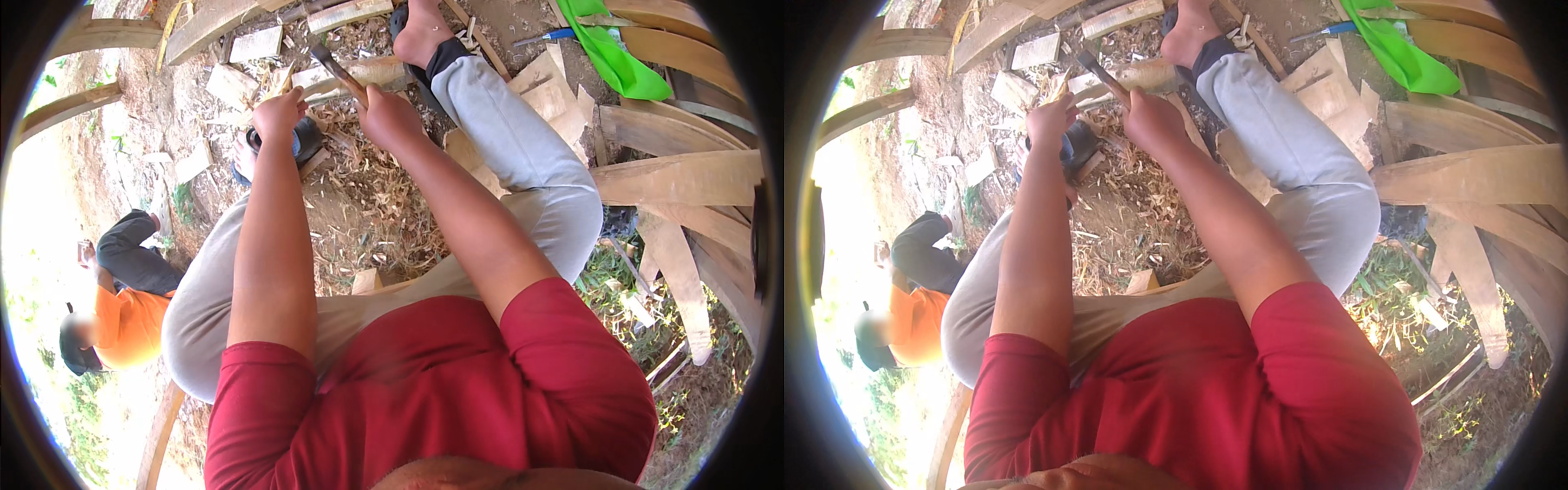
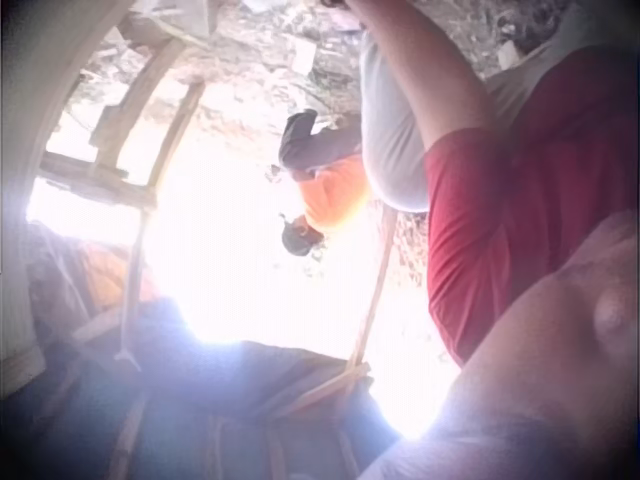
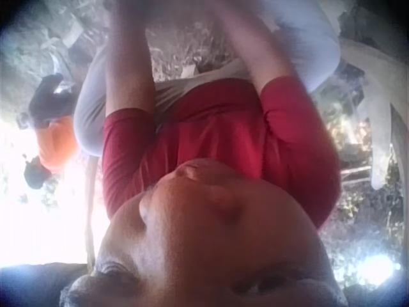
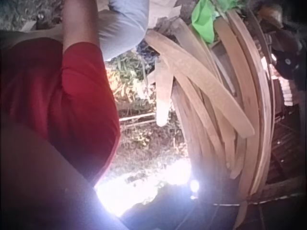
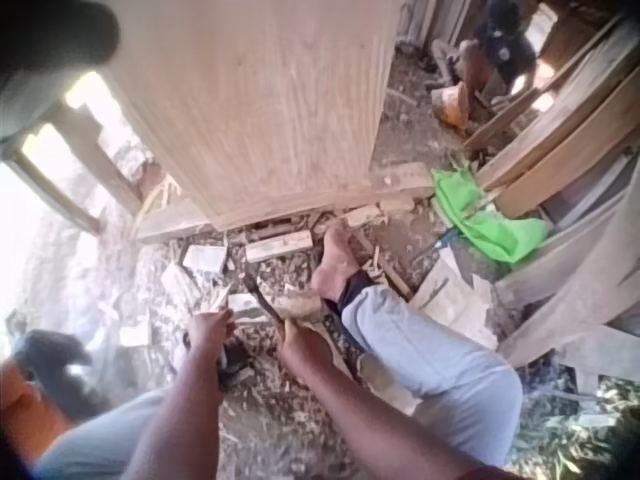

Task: The person uses an axe to shave and shape pieces of wood, holding the wood by hand and striking it with the axe to create smooth surfaces.

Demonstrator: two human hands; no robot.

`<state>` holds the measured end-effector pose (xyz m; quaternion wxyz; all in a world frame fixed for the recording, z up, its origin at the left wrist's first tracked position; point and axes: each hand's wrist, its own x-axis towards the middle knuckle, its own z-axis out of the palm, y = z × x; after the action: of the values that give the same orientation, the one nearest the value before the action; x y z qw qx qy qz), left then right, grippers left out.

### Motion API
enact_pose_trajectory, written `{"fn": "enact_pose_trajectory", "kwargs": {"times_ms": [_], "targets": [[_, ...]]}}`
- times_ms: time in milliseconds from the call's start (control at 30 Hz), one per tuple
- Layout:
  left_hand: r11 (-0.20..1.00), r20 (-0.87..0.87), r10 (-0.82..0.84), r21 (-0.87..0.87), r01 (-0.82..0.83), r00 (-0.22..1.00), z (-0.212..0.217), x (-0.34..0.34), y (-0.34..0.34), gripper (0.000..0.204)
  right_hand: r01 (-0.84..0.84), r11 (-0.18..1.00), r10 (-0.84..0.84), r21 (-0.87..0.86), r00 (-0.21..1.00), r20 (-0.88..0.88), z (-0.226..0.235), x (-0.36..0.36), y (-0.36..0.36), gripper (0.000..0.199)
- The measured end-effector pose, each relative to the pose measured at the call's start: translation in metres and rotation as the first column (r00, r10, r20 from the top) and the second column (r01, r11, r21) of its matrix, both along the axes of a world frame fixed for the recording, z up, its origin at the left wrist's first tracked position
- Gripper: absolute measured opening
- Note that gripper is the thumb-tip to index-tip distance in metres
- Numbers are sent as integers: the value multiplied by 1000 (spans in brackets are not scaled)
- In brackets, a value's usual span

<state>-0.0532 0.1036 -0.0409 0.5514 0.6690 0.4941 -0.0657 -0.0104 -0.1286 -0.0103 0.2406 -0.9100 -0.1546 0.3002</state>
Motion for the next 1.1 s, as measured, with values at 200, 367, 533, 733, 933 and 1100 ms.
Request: {"fn": "enact_pose_trajectory", "kwargs": {"times_ms": [200,367,533,733,933,1100], "targets": [[973,-76,184,-126,-192,980,23,7,-12,34,15,998,-17,-55,999,-45,-11,7,-8,32],[964,25,228,-143,-222,973,12,2,-4,32,29,999,-29,41,1000,11,-10,-2,-4,36],[962,-48,239,-128,-243,970,17,1,-8,34,43,998,-45,-35,996,-73,6,8,1,32],[939,-48,295,-169,-299,954,9,-2,-5,34,6,998,-16,-68,989,-145,-16,5,-8,37],[899,-45,302,-318,-300,952,23,-8,-9,34,162,986,-145,46,956,-255,-35,4,-17,46],[916,171,139,-396,-61,975,84,-27,-13,39,506,831,-316,232,772,-552,-1,0,-31,44]]}}
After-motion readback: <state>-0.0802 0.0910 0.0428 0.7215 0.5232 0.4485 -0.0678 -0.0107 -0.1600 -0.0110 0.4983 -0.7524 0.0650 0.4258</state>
